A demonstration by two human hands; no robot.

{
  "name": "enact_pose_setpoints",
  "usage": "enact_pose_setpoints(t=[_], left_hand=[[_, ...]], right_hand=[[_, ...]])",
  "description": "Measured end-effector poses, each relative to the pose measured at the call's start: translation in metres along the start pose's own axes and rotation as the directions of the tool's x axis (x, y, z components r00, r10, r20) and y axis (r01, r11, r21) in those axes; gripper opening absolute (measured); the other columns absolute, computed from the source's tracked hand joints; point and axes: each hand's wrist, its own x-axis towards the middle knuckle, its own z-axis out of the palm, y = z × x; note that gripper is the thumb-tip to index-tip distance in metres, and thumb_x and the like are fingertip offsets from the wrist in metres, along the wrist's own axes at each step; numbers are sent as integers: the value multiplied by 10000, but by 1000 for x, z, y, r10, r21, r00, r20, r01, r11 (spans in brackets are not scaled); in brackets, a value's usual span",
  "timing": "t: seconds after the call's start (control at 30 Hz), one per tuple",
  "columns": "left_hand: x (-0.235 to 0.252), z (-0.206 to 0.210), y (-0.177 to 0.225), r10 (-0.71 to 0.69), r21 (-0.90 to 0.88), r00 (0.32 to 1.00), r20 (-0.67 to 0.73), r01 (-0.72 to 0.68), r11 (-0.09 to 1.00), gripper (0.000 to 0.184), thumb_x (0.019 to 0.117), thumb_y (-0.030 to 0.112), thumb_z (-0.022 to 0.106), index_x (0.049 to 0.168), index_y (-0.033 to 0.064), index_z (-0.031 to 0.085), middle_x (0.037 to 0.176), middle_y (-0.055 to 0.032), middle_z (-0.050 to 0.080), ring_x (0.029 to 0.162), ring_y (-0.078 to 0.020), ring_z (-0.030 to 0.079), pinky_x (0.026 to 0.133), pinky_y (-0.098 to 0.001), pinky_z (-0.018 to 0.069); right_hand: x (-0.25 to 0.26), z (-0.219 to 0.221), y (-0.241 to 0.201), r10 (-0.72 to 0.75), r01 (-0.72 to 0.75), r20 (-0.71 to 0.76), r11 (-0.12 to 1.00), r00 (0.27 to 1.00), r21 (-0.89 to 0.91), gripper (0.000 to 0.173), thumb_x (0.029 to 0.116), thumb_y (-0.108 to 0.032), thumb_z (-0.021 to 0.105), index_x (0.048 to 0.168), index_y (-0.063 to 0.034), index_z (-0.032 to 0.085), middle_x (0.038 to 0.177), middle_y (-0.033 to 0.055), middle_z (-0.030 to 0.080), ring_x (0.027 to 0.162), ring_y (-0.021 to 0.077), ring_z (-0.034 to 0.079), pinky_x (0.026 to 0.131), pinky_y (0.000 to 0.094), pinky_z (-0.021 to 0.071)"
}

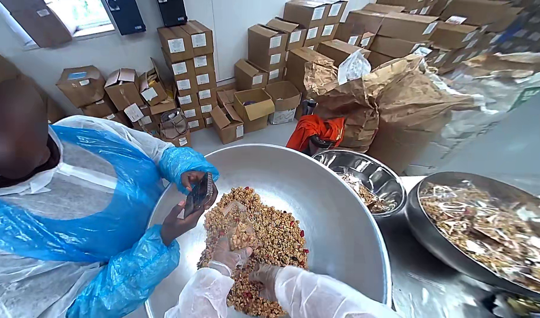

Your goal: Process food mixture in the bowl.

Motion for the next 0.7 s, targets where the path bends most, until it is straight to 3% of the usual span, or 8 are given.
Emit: enact_pose_setpoints(t=[0.07, 0.1, 0.2, 0.27, 0.37, 0.5, 0.6, 0.7], left_hand=[[1, 3, -2, -34, -9, 999, 9, 34, 999, 829, 780, -75, 808, 1479, -70, 363, 1341, -206, 597, 1155, -162, 652, 990, -278, 542], [1, 4, -3, -48, -14, 999, 12, 49, 999, 844, 780, -73, 810, 1488, -64, 351, 1352, -211, 588, 1164, -171, 649, 989, -285, 545], [1, 3, -8, -67, -23, 997, 36, 67, 997, 897, 784, -59, 808, 1526, -39, 304, 1388, -220, 558, 1178, -191, 641, 978, -298, 551], [3, 2, -9, -75, -4, 996, 44, 75, 997, 912, 790, -43, 812, 1537, -27, 289, 1412, -230, 538, 1202, -220, 633, 981, -321, 556], [4, 2, -5, -105, 71, 993, 53, 102, 992, 946, 804, -2, 824, 1563, -27, 259, 1492, -254, 466, 1316, -258, 558, 1075, -344, 493], [5, 4, -4, -150, 219, 987, 58, 134, 966, 893, 817, 44, 836, 1547, -18, 326, 1525, -263, 436, 1387, -305, 493, 1140, -389, 433], [9, 8, -6, -191, 359, 979, 68, 155, 920, 869, 832, 88, 840, 1544, 0, 349, 1548, -249, 417, 1427, -312, 447, 1178, -406, 380], [10, 14, -15, -187, 406, 975, 124, 122, 906, 844, 827, 76, 838, 1531, -2, 379, 1513, -234, 472, 1394, -290, 492, 1167, -398, 400]], right_hand=[[14, 18, -15, 97, -82, 84, 983, 992, -165, 722, 921, -118, 729, 1565, -258, 435, 1638, 305, 232, 1468, 577, 255, 1063, 754, 358], [18, 23, -23, 138, -109, 126, 971, 982, -213, 640, 974, -104, 666, 1559, -233, 440, 1652, 307, 194, 1489, 589, 186, 1071, 766, 332], [11, 17, -29, 120, -39, 235, 946, 965, -323, 402, 1045, -116, 547, 1436, -21, 545, 1508, 325, 450, 1414, 529, 400, 1081, 706, 367], [-4, -1, -17, 84, -31, 232, 974, 969, -223, 459, 1002, -160, 625, 1447, -73, 554, 1449, 262, 547, 1378, 444, 492, 1107, 653, 382], [-36, -36, 0, 2, -5, 42, 997, 999, 76, 421, 969, -160, 694, 1377, -84, 621, 1338, 243, 630, 1268, 402, 595, 1082, 604, 440], [-100, -86, 3, -70, 197, -269, 856, 960, 477, 299, 974, -81, 658, 1255, 14, 626, 1180, 197, 658, 1047, 280, 655, 944, 469, 530], [-139, -117, -9, -84, 368, -486, 766, 870, 527, 244, 974, -80, 623, 1201, 8, 622, 1100, 104, 651, 943, 140, 630, 863, 333, 534], [-148, -133, -24, -41, 408, -608, 777, 793, 479, 161, 967, -45, 653, 1128, -40, 661, 1062, 82, 676, 971, 143, 650, 881, 346, 544]])
